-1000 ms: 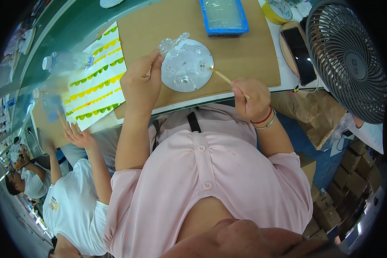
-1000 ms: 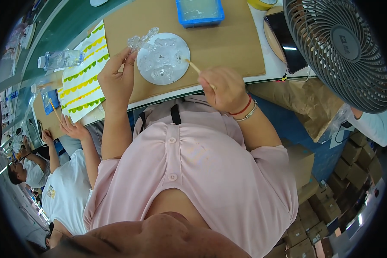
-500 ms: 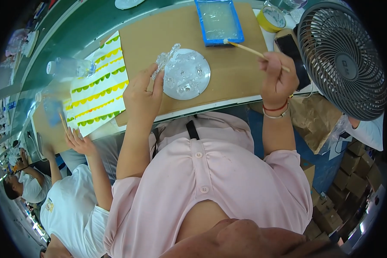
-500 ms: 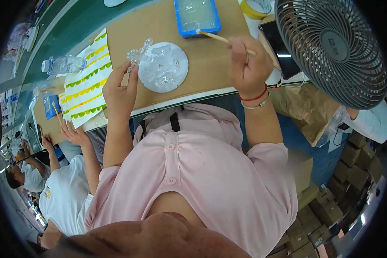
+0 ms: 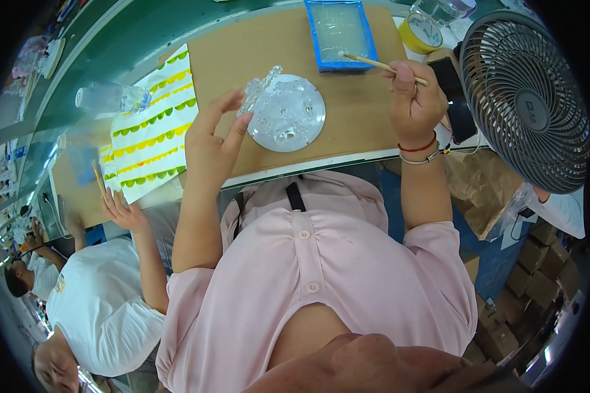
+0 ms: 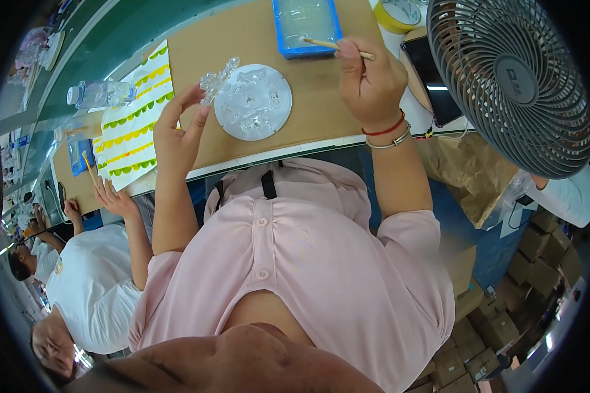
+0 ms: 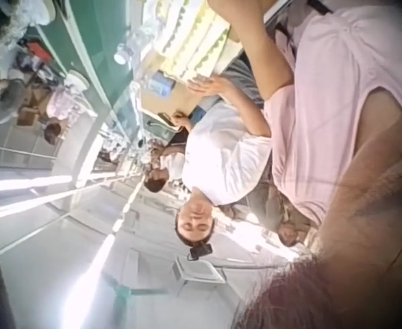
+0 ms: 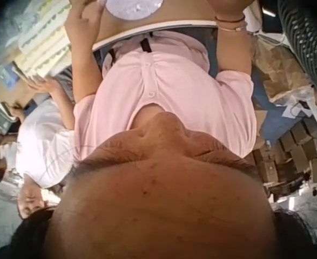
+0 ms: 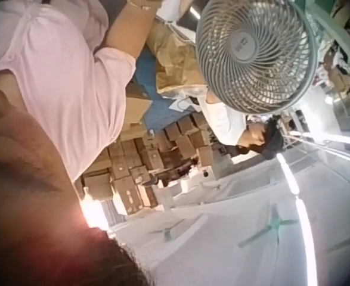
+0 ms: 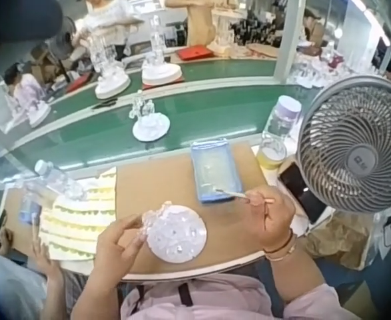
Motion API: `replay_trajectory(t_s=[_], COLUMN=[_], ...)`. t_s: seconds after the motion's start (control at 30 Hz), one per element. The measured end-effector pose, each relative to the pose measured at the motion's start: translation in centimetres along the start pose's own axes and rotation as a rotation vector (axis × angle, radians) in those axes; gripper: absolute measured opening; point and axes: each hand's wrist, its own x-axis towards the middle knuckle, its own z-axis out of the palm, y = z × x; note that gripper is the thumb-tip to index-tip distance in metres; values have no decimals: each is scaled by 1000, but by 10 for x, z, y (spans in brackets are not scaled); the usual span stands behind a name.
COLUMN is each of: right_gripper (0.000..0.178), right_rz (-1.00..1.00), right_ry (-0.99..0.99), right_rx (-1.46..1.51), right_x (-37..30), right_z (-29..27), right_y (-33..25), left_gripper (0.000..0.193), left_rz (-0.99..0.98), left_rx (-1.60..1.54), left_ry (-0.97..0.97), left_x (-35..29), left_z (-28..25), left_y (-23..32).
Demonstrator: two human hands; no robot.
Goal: Applying adhesive to small crystal-like decorative components and mounting them onto a circular light fixture base.
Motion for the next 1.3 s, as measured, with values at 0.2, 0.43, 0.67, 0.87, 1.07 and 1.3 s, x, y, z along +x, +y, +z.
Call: replay_trajectory(t_s=[0.2,0.43,0.67,0.87,1.07,1.3], right_gripper=[19,12,8,7,9,12], right_rz=[150,47,37,-21,66,75], right_ry=[-10,-178,-230,-232,-173,-200], right_rx=[294,289,250,281,243,169], right_x=[-40,-63,-59,-64,-65,-64], right_z=[-20,1,-2,-5,-4,1], right_y=[-25,-37,-38,-41,-38,-29], left_gripper=[38,34,27,30,43,36], left_rz=[-31,17,-21,-62,-38,7], left_rx=[-92,-20,162,155,-80,255], left_ry=[-76,-64,-122,-135,-143,-199], left_x=[10,6,-4,-11,13,4], left_z=[-2,1,-7,-12,-15,-3], left_y=[6,2,5,-1,5,3])
